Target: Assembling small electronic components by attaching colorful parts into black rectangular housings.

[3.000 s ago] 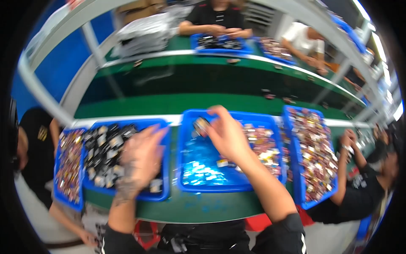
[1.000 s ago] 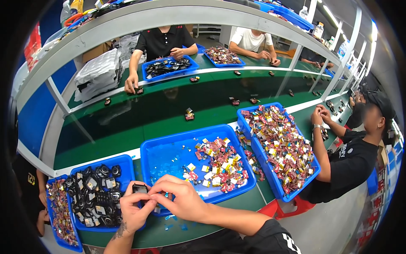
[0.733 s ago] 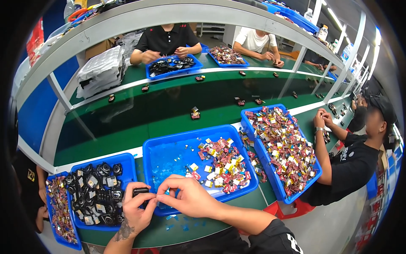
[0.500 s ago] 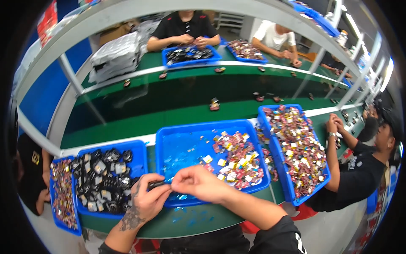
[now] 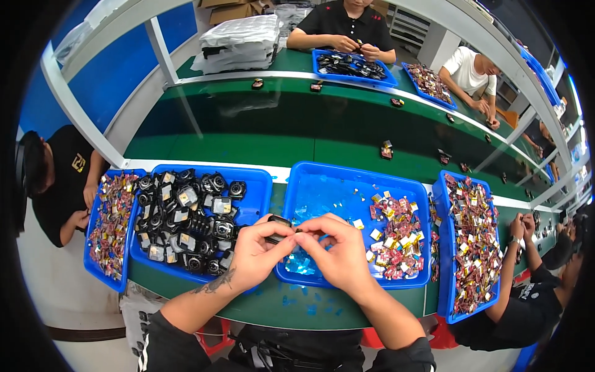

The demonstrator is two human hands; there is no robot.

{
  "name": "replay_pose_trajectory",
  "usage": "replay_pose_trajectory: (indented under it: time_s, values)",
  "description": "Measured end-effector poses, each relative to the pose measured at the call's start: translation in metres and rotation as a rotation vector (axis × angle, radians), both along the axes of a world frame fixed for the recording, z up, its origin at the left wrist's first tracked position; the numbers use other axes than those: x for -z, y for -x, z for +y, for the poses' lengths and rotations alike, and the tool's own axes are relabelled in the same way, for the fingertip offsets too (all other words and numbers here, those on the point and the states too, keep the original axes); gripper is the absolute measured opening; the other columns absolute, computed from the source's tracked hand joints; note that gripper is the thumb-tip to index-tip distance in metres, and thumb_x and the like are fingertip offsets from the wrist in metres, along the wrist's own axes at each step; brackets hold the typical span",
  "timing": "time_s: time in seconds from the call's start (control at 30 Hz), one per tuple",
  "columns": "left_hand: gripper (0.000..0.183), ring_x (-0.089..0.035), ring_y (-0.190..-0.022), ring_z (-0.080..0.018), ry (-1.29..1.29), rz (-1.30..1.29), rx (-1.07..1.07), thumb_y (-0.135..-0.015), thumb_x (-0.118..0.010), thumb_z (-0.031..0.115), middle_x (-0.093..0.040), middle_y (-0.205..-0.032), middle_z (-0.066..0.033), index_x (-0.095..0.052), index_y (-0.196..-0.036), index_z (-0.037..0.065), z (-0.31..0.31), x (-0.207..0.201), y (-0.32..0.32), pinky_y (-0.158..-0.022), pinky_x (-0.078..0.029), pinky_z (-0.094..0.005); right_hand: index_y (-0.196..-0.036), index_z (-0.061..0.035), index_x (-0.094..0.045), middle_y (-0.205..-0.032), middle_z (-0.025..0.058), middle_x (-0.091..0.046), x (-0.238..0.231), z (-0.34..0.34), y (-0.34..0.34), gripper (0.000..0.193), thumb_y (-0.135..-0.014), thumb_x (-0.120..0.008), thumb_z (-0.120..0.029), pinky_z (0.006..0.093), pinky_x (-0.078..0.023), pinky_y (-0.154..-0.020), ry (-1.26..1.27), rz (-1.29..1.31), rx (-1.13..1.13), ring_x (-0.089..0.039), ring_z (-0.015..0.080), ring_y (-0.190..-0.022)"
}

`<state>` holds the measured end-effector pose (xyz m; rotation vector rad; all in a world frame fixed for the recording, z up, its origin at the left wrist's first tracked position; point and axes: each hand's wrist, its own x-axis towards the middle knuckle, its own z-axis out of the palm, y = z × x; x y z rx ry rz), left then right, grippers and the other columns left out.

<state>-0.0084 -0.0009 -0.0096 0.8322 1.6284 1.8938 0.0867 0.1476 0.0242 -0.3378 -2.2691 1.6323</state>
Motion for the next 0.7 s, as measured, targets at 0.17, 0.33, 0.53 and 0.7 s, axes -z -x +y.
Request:
replay_pose_trajectory:
  time_s: [0.17,0.33,0.53,0.7]
  values:
    - [0.024,-0.065,-0.096,-0.0178,-0.264,-0.504,0.004,-0.098,-0.050,0.006,-0.058,-0.116,-0.0144,-0.056,-0.121,0.001,0.004,-0.009,-0.002,-0.078,-0.055,-0.0290,-0.095,0.0003,-0.071,-0.087,0.0101,-0.068,0.002,0.007,-0.011,0.012,-0.083,-0.068,0.001,0.0270,-0.054,-0.065,0.040,0.215,0.202,-0.067,0.0157,-0.073]
    - [0.023,-0.064,-0.103,-0.0228,-0.197,-0.452,-0.083,-0.099,-0.048,0.006,-0.061,-0.115,-0.0173,-0.054,-0.119,-0.004,0.007,-0.003,-0.001,-0.091,-0.055,-0.0365,-0.097,-0.0030,-0.073,-0.084,0.0123,-0.069,-0.015,-0.011,-0.013,0.016,-0.081,-0.069,-0.002,0.0323,-0.051,-0.073,-0.230,0.082,-0.031,-0.066,0.0229,-0.079]
    - [0.030,-0.063,-0.102,-0.0147,-0.118,-0.341,-0.102,-0.094,-0.057,0.001,-0.066,-0.111,-0.0124,-0.057,-0.123,-0.008,-0.003,-0.005,0.003,-0.085,-0.053,-0.0267,-0.096,-0.0014,-0.072,-0.086,0.0099,-0.069,-0.004,-0.016,-0.005,0.015,-0.081,-0.072,-0.004,0.0293,-0.054,-0.068,-0.158,0.005,-0.083,-0.067,0.0196,-0.076]
    - [0.038,-0.061,-0.108,-0.0180,-0.119,-0.309,0.067,-0.095,-0.055,0.001,-0.061,-0.121,-0.0145,-0.050,-0.132,-0.008,-0.002,-0.012,-0.002,-0.092,-0.052,-0.0293,-0.097,-0.0008,-0.070,-0.080,0.0116,-0.069,0.008,-0.014,-0.004,0.015,-0.082,-0.071,-0.003,0.0299,-0.052,-0.056,-0.103,0.165,0.160,-0.066,0.0190,-0.063]
